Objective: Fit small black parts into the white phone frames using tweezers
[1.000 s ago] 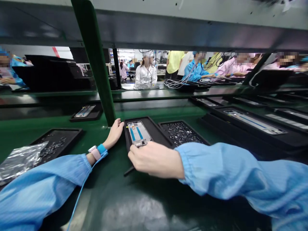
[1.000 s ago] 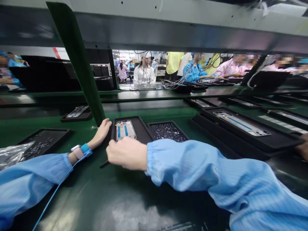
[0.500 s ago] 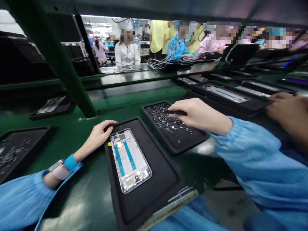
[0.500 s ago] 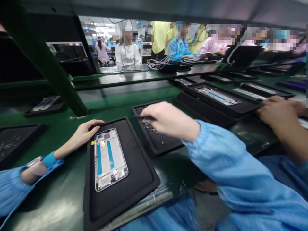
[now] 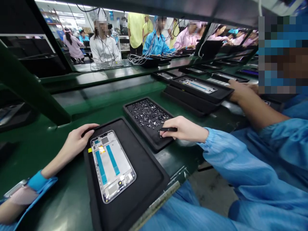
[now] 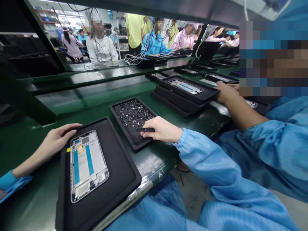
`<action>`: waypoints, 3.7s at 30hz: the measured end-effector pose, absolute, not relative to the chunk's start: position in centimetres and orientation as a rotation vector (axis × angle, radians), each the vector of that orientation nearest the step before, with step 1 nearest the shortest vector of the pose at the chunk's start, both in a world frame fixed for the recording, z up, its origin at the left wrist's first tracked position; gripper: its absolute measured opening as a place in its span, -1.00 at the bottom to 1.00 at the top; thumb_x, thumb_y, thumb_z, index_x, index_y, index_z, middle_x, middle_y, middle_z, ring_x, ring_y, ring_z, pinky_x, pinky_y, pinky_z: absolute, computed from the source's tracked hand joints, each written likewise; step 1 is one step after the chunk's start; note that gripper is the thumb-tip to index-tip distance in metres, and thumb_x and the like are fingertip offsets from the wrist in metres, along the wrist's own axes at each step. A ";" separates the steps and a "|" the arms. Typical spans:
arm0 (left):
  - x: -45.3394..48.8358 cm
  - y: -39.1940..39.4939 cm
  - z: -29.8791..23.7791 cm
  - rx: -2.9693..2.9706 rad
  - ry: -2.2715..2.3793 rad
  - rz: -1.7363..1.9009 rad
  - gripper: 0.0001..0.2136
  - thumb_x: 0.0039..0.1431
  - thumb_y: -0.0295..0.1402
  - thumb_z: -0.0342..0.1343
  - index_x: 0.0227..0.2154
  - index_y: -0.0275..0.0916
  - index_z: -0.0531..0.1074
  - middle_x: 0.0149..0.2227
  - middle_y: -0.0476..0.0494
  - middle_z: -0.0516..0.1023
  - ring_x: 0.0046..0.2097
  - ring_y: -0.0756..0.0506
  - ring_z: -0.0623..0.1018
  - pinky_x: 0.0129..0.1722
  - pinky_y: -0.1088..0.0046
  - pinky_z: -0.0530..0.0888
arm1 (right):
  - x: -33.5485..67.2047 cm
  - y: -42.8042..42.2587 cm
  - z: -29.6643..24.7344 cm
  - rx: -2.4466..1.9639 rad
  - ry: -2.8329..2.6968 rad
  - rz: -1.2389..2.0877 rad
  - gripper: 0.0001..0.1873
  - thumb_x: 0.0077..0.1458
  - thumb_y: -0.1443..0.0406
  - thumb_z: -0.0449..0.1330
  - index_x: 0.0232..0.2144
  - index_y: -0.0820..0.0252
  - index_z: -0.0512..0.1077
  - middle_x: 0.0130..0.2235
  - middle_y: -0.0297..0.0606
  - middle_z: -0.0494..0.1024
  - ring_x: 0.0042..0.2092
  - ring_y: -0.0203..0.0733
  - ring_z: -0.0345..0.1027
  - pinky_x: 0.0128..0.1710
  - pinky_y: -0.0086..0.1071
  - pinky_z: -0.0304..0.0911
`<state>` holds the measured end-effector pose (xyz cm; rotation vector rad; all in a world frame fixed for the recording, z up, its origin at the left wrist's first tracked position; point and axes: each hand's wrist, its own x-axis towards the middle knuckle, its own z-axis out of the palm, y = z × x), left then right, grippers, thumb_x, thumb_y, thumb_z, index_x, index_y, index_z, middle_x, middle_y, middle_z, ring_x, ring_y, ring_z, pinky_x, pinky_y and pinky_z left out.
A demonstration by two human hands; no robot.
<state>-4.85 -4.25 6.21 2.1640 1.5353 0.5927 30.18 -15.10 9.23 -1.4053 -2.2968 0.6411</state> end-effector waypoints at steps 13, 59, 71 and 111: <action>-3.8 -5.4 7.3 2.240 1.503 0.642 -0.63 0.04 -0.25 -0.13 -0.17 -0.25 0.44 -0.20 -0.12 0.53 -0.21 -0.19 0.48 -0.09 0.29 0.40 | 28.7 -15.3 10.4 -1.612 -2.362 0.425 -0.95 -0.03 0.36 0.22 -0.46 0.24 0.49 -0.36 -0.29 0.54 -0.30 -0.24 0.42 -0.31 -0.47 0.26; -4.4 -4.5 5.8 2.239 1.402 0.713 -0.64 0.05 -0.16 -0.11 -0.18 -0.23 0.41 -0.17 -0.13 0.51 -0.15 -0.19 0.47 -0.05 0.31 0.38 | 28.7 -14.2 10.7 -1.631 -2.590 0.451 -0.90 -0.04 0.42 0.17 -0.43 0.28 0.50 -0.40 -0.28 0.51 -0.38 -0.30 0.35 -0.37 -0.49 0.18; -3.6 -6.8 7.4 2.301 1.350 1.091 -0.72 0.12 -0.20 -0.09 -0.21 -0.23 0.38 -0.16 -0.12 0.45 -0.10 -0.16 0.41 -0.07 0.32 0.35 | 25.9 -10.0 12.4 -1.031 -2.543 0.510 -0.86 0.02 0.30 0.20 -0.34 0.25 0.49 -0.36 -0.32 0.52 -0.34 -0.31 0.36 -0.31 -0.50 0.18; -2.9 -9.0 5.7 1.942 1.205 1.138 -0.78 0.17 -0.28 0.00 -0.29 -0.27 0.49 -0.27 -0.13 0.53 -0.24 -0.08 0.48 -0.23 0.43 0.38 | 14.6 -6.2 6.8 -0.728 -2.058 0.460 -0.91 -0.06 0.48 0.19 -0.44 0.29 0.48 -0.43 -0.30 0.48 -0.40 -0.33 0.34 -0.40 -0.50 0.21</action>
